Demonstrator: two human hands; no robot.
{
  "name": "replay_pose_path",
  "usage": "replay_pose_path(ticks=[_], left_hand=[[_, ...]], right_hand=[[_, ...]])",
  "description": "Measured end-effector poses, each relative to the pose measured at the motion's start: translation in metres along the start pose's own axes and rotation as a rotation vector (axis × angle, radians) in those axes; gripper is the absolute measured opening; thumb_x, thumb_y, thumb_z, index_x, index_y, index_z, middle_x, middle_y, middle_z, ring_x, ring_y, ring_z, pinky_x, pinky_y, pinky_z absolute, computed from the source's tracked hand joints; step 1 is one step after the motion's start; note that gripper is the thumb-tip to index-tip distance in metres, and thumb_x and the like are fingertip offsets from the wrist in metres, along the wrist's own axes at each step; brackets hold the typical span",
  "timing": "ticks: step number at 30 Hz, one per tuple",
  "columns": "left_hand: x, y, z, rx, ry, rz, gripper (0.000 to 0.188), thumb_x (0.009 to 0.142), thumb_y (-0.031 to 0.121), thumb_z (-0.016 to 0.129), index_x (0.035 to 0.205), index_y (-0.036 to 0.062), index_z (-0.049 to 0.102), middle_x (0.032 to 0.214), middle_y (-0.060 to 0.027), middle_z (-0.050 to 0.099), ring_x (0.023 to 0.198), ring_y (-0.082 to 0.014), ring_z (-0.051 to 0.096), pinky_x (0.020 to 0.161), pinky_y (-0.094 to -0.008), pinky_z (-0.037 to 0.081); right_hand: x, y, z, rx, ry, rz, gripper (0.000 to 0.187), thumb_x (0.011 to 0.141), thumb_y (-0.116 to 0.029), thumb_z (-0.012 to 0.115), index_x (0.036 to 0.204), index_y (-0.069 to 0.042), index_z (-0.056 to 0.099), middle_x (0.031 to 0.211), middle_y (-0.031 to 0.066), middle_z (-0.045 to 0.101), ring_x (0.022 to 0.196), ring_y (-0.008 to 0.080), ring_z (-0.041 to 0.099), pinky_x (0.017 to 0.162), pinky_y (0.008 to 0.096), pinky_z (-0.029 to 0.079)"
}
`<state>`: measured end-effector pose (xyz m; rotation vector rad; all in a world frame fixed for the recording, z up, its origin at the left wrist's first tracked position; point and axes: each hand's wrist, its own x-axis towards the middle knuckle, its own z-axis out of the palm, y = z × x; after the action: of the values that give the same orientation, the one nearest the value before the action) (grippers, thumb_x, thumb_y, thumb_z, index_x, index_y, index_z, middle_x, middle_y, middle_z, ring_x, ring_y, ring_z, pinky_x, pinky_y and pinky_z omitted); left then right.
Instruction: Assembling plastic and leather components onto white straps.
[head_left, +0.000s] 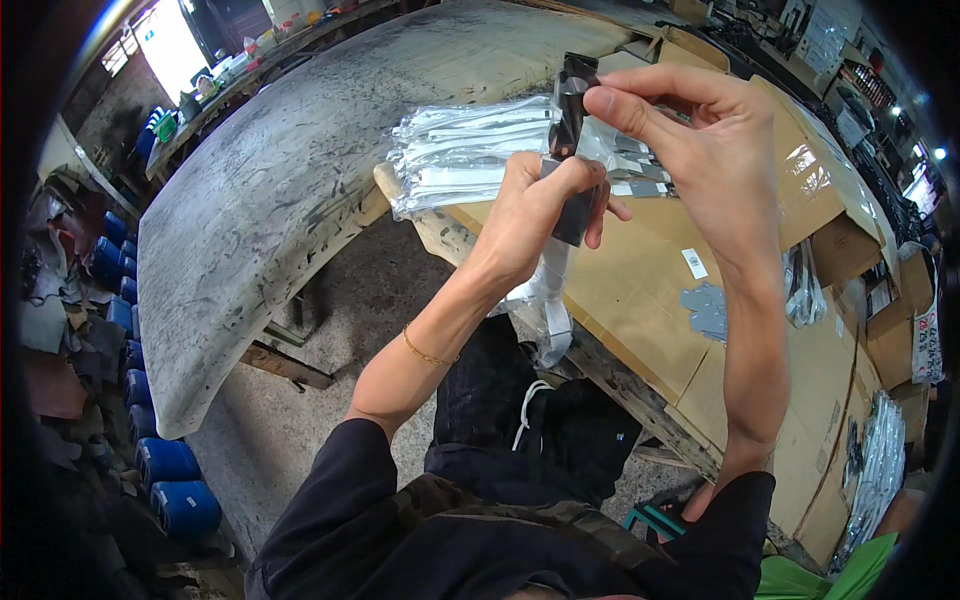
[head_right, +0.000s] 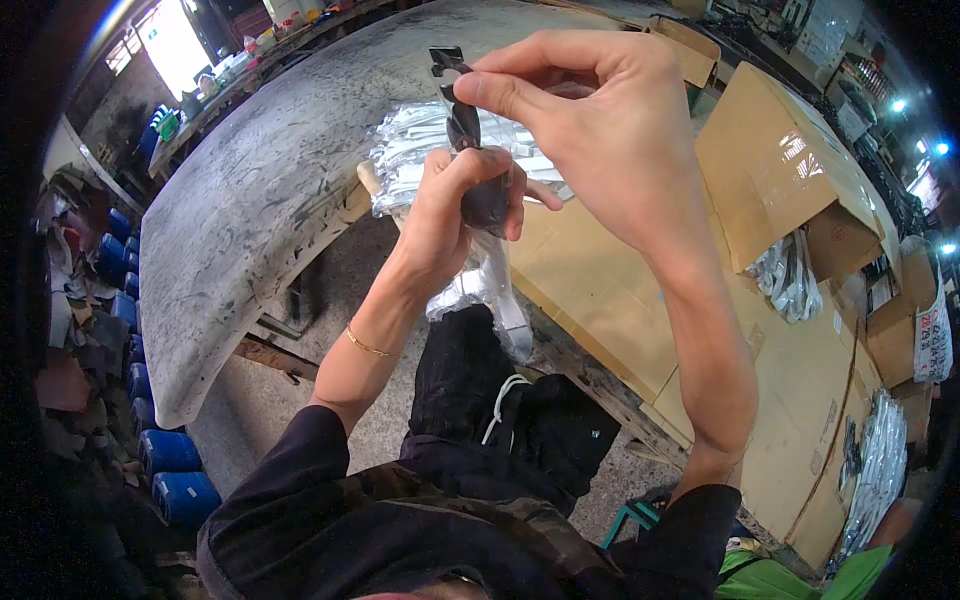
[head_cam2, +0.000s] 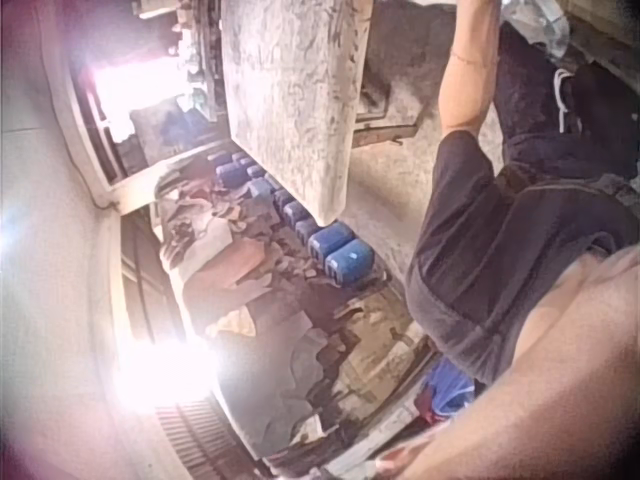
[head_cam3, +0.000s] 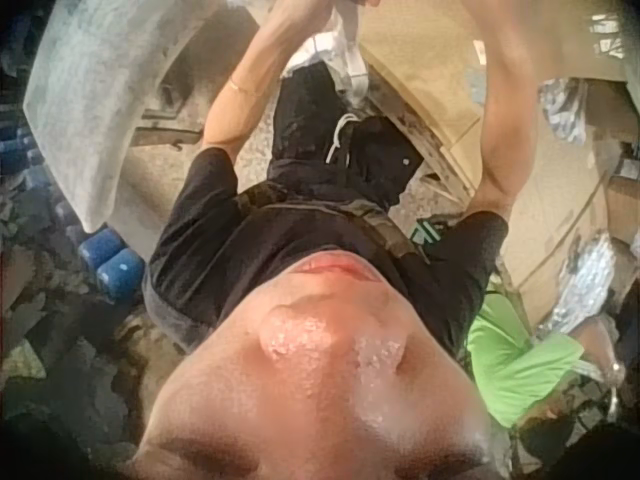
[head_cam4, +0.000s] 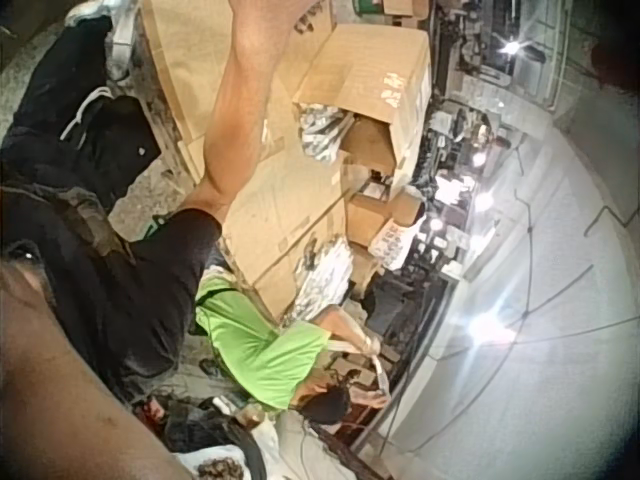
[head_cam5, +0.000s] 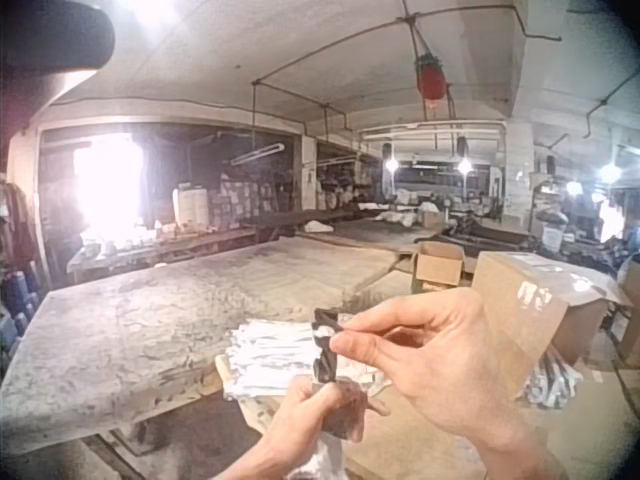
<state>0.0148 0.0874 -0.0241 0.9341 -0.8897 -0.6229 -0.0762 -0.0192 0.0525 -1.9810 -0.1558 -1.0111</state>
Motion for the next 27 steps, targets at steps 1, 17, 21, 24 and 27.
replay_pose_path(ticks=[1, 17, 21, 24, 27], left_hand=[[-0.001, 0.000, 0.000, 0.001, 0.001, 0.000, 0.030, 0.085, 0.018, 0.049, 0.062, -0.0008, 0.056, 0.057, -0.0081, 0.055, 0.059, -0.0172, 0.061, 0.063, -0.0297, 0.049], [-0.012, 0.006, -0.010, 0.097, -0.162, -0.024, 0.029, 0.087, 0.019, 0.046, 0.109, -0.0003, 0.050, 0.067, -0.0131, 0.060, 0.065, -0.0226, 0.062, 0.064, -0.0305, 0.047], [-0.014, 0.003, -0.015, 0.015, -0.164, -0.036, 0.023, 0.092, 0.018, 0.047, 0.109, 0.0021, 0.049, 0.066, -0.0090, 0.058, 0.062, -0.0153, 0.058, 0.065, -0.0293, 0.045], [-0.014, 0.005, -0.007, 0.036, -0.049, -0.089, 0.024, 0.090, 0.017, 0.046, 0.107, 0.0006, 0.049, 0.063, -0.0092, 0.056, 0.056, -0.0157, 0.056, 0.058, -0.0286, 0.045], [-0.015, 0.008, -0.003, 0.044, -0.012, -0.068, 0.023, 0.087, 0.013, 0.045, 0.105, -0.0003, 0.050, 0.061, -0.0092, 0.055, 0.051, -0.0166, 0.055, 0.053, -0.0284, 0.045]], right_hand=[[0.000, 0.000, 0.001, -0.007, 0.003, -0.002, 0.012, 0.079, -0.010, 0.075, 0.087, -0.001, 0.073, 0.072, 0.0031, 0.069, 0.064, 0.0041, 0.060, 0.056, 0.0182, 0.046], [0.004, 0.003, -0.004, 0.071, 0.056, 0.073, 0.009, 0.079, -0.007, 0.075, 0.082, -0.001, 0.069, 0.072, 0.0010, 0.065, 0.060, 0.0038, 0.052, 0.056, 0.0173, 0.042], [0.006, 0.001, 0.001, 0.054, 0.040, 0.119, 0.009, 0.080, -0.008, 0.075, 0.082, -0.001, 0.069, 0.071, 0.0010, 0.065, 0.060, 0.0038, 0.053, 0.056, 0.0174, 0.043], [0.005, 0.000, 0.001, 0.043, 0.041, 0.106, 0.009, 0.080, -0.008, 0.075, 0.082, -0.001, 0.069, 0.071, 0.0010, 0.065, 0.061, 0.0038, 0.054, 0.057, 0.0174, 0.044], [0.005, -0.001, 0.002, 0.030, 0.034, 0.083, 0.009, 0.079, -0.007, 0.075, 0.081, -0.001, 0.069, 0.071, 0.0010, 0.065, 0.061, 0.0039, 0.054, 0.057, 0.0174, 0.044]])
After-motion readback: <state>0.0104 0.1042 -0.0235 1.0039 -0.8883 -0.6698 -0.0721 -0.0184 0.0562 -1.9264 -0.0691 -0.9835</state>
